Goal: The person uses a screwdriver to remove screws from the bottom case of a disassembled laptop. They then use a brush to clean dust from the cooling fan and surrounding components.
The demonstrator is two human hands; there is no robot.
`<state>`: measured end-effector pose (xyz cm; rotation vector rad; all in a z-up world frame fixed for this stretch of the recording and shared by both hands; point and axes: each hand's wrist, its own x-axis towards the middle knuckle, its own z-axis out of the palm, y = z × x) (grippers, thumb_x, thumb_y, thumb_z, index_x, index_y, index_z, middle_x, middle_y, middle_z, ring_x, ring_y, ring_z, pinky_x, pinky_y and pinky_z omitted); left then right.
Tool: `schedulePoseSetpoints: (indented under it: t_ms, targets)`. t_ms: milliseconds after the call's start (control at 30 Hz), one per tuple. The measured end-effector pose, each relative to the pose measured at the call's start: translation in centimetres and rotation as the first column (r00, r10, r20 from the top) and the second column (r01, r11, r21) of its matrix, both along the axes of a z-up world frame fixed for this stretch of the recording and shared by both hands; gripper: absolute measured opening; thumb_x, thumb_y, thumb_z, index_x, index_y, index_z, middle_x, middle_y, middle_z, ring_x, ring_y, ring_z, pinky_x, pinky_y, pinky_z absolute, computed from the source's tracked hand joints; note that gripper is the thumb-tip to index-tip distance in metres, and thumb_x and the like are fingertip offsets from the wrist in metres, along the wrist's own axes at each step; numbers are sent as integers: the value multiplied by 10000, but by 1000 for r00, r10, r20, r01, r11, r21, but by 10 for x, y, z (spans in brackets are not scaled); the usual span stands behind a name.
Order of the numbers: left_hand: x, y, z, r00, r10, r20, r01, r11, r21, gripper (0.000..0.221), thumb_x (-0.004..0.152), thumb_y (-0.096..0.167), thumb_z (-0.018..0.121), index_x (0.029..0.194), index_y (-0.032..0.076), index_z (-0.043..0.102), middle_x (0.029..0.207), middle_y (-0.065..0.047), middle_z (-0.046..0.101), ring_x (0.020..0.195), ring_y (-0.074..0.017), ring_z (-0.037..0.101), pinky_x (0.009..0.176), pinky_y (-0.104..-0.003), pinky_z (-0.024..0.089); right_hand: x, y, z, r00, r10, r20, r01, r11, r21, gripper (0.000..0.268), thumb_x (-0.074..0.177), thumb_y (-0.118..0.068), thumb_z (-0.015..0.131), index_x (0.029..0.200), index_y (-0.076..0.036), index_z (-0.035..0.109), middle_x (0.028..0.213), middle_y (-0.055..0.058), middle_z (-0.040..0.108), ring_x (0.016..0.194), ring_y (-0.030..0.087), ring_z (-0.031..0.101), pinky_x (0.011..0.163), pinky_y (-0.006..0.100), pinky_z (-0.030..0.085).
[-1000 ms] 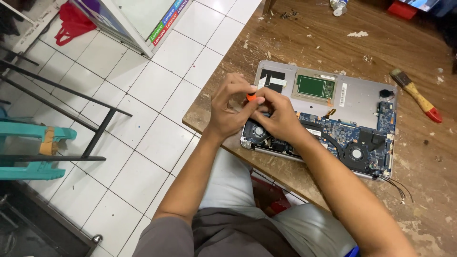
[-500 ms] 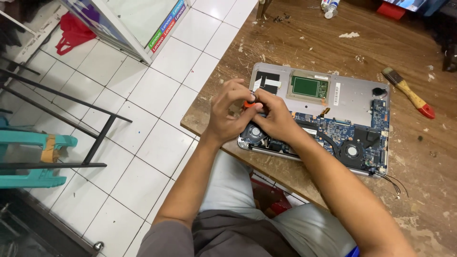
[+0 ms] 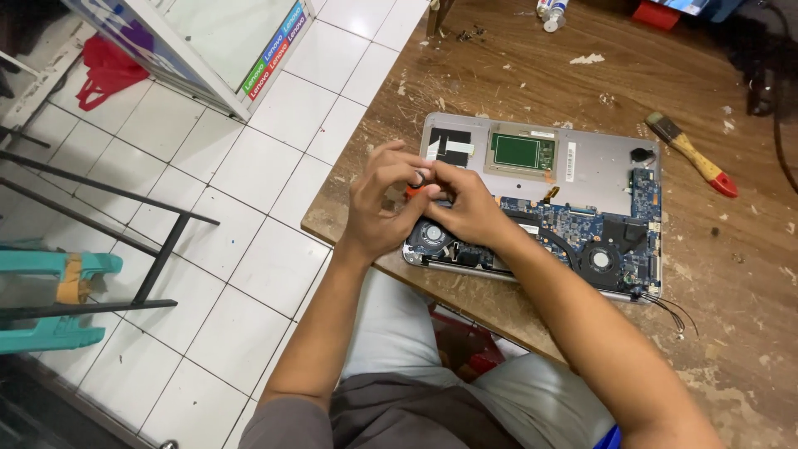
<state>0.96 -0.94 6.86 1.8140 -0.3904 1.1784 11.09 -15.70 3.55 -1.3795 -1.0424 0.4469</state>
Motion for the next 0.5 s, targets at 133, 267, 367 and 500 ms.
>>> schedulePoseSetpoints:
  t_ms: [133, 267, 367, 500]
  targets:
    - [-2, 5, -1, 1000, -5, -3, 5, 1000, -21, 295, 956, 105, 884, 1027, 92, 598, 1046, -120, 772, 1059, -352, 777, 1118, -563, 530, 0, -1, 10, 984, -6, 177, 10, 1000, -19, 61, 1048, -114, 764, 1025, -59, 775, 946, 98, 760, 899, 229, 750, 855, 407, 624]
    - [-8, 6, 12, 992, -118, -44, 118, 993, -4, 115, 1116, 161, 635, 1129, 52, 600, 1222, -164, 795, 1216, -407, 746, 1158, -589, 480, -5, -1, 34, 975, 45, 218, -52, 998, 26, 159, 1096, -100, 657, 1133, -1, 776, 1052, 190, 733, 982, 306, 696, 931, 516, 573]
    - [-7, 8, 6, 995, -83, -50, 84, 996, 25, 115, 1055, 101, 742, 1115, 69, 650, 1132, -107, 830, 1125, -360, 786, 1169, -551, 473, -1, 0, 18, 967, -6, 255, -8, 998, 54, 153, 1021, -145, 787, 1094, -13, 758, 989, 148, 686, 931, 280, 681, 882, 463, 568]
    - [-1, 8, -5, 1000, -30, -7, 30, 999, 11, 301, 916, 101, 934, 1048, 83, 664, 934, -87, 755, 958, -325, 772, 1117, -551, 518, 6, 1, -10, 971, -66, 232, 59, 998, 37, 103, 989, -108, 832, 1019, -66, 743, 840, 51, 624, 799, 187, 632, 775, 352, 544]
